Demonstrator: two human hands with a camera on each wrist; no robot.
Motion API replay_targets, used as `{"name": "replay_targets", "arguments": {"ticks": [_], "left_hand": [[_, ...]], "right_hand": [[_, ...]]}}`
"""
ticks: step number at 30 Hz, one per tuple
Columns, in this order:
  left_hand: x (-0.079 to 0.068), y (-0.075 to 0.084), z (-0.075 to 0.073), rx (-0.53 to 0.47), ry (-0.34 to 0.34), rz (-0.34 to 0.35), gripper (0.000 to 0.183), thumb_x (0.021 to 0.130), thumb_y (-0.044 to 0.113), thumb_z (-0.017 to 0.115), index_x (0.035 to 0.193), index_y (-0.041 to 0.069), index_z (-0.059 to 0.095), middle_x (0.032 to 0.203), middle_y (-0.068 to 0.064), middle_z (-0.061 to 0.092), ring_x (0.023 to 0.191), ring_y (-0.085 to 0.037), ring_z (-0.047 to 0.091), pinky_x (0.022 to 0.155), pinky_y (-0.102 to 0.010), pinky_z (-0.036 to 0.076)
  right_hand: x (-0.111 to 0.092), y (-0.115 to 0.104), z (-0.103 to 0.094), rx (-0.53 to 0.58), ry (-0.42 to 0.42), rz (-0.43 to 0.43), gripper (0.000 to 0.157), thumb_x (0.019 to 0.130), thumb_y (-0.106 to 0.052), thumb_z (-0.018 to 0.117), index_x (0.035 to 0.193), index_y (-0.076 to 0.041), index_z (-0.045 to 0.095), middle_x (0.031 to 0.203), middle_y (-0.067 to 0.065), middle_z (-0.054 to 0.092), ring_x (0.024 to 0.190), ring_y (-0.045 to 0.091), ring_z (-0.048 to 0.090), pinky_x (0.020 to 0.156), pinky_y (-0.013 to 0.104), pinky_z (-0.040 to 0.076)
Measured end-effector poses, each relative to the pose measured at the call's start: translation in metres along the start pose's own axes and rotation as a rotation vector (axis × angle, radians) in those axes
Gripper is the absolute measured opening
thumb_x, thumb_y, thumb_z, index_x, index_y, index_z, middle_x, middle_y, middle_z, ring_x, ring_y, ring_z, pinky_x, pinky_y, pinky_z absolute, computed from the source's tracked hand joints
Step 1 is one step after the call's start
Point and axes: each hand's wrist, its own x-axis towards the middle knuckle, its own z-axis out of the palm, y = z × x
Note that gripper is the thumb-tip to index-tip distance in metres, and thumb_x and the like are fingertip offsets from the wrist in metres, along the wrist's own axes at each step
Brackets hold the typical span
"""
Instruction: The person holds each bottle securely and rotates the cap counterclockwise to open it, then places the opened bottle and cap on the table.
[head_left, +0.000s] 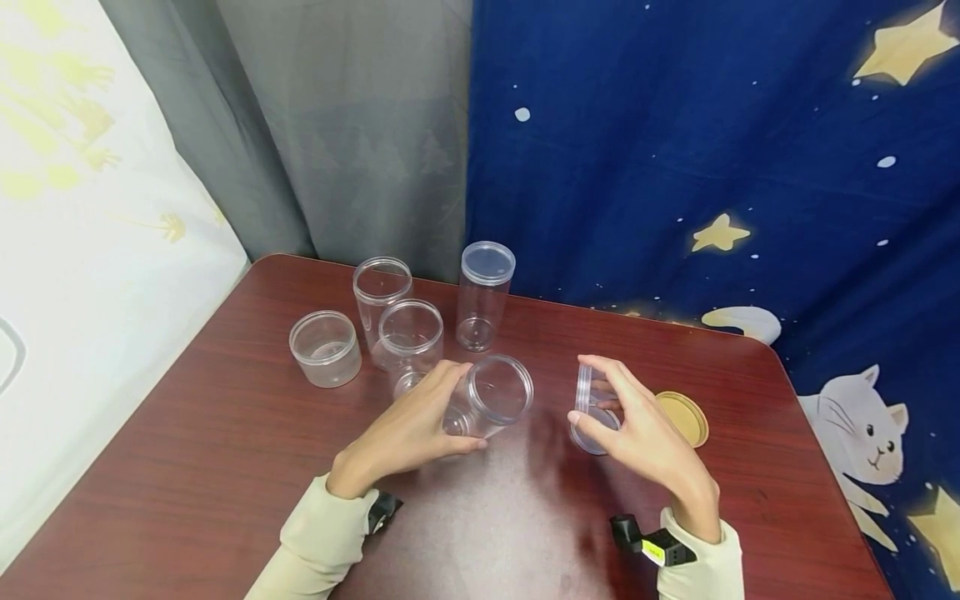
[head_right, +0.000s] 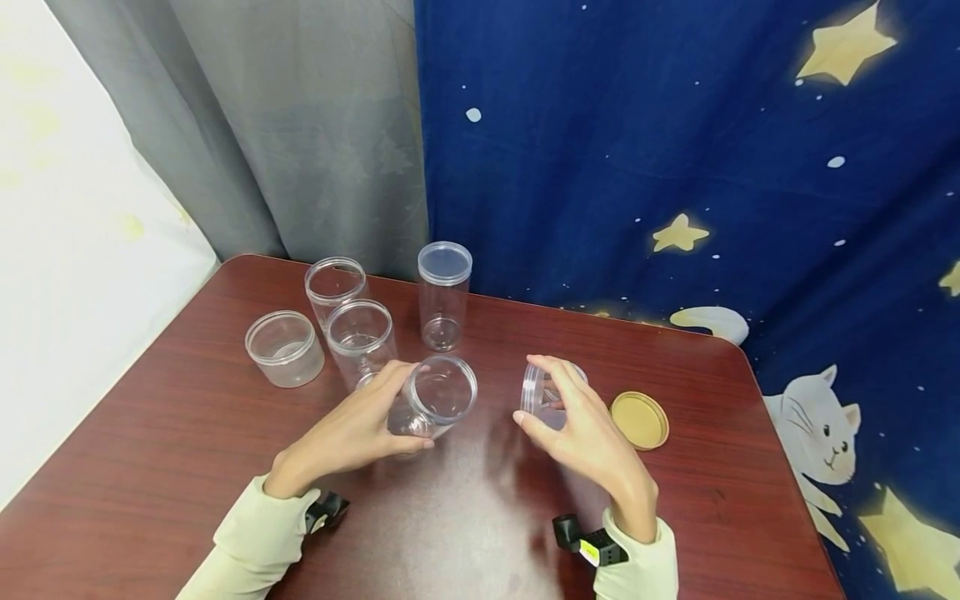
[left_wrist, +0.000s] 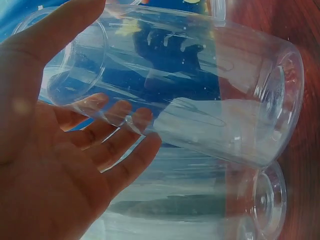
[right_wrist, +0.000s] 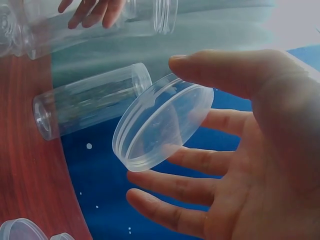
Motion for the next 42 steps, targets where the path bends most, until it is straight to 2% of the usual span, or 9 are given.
{"name": "replay_targets", "arguments": {"ticks": [4, 10, 16, 28, 33, 42], "left_hand": [[-0.002, -0.001, -0.003, -0.003, 0.014, -0.024, 0.084, 0.070, 0.040, 0.089, 0.138, 0.014, 0.049, 0.120, 0.002, 0.053, 0.110, -0.018, 0.056, 0.097, -0.039, 0.049], [-0.006, -0.004, -0.006, -0.013, 0.018, -0.059, 0.086, 0.070, 0.040, 0.088, 0.140, 0.012, 0.047, 0.126, 0.001, 0.053, 0.113, -0.022, 0.058, 0.098, -0.041, 0.049], [-0.011, -0.005, -0.009, -0.031, 0.031, -0.079, 0.086, 0.070, 0.040, 0.088, 0.141, 0.017, 0.046, 0.124, 0.003, 0.054, 0.112, -0.020, 0.058, 0.097, -0.043, 0.049], [-0.020, -0.011, -0.016, -0.044, 0.035, -0.128, 0.088, 0.070, 0.042, 0.088, 0.144, 0.021, 0.043, 0.131, 0.007, 0.055, 0.117, -0.014, 0.056, 0.100, -0.042, 0.047], [-0.023, -0.014, -0.020, -0.047, 0.035, -0.126, 0.087, 0.071, 0.041, 0.088, 0.144, 0.021, 0.043, 0.132, 0.007, 0.054, 0.119, -0.013, 0.055, 0.102, -0.041, 0.046], [-0.028, -0.016, -0.027, -0.052, 0.023, -0.132, 0.087, 0.071, 0.043, 0.087, 0.143, 0.024, 0.042, 0.129, 0.009, 0.055, 0.117, -0.010, 0.056, 0.102, -0.040, 0.046]], "right_hand": [[0.001, 0.003, 0.001, 0.000, 0.001, 0.017, 0.069, 0.085, -0.027, 0.078, 0.144, -0.028, 0.042, 0.131, 0.000, 0.054, 0.113, 0.021, 0.062, 0.092, 0.040, 0.054], [0.004, 0.008, 0.004, 0.000, -0.001, 0.042, 0.068, 0.085, -0.028, 0.079, 0.142, -0.027, 0.042, 0.124, 0.007, 0.057, 0.106, 0.025, 0.066, 0.090, 0.045, 0.055], [0.007, 0.016, 0.007, 0.026, -0.003, 0.059, 0.066, 0.084, -0.027, 0.079, 0.139, -0.026, 0.043, 0.123, 0.011, 0.059, 0.101, 0.028, 0.067, 0.090, 0.048, 0.054], [0.012, 0.027, 0.013, 0.118, -0.012, 0.092, 0.070, 0.081, -0.021, 0.083, 0.137, -0.018, 0.041, 0.128, 0.018, 0.056, 0.109, 0.036, 0.065, 0.093, 0.052, 0.052], [0.014, 0.031, 0.016, 0.128, -0.008, 0.097, 0.071, 0.080, -0.019, 0.083, 0.137, -0.013, 0.041, 0.132, 0.019, 0.054, 0.110, 0.038, 0.065, 0.093, 0.053, 0.052], [0.017, 0.039, 0.023, 0.140, -0.001, 0.090, 0.069, 0.079, -0.017, 0.084, 0.134, -0.012, 0.042, 0.134, 0.021, 0.053, 0.114, 0.041, 0.063, 0.093, 0.054, 0.051]]}}
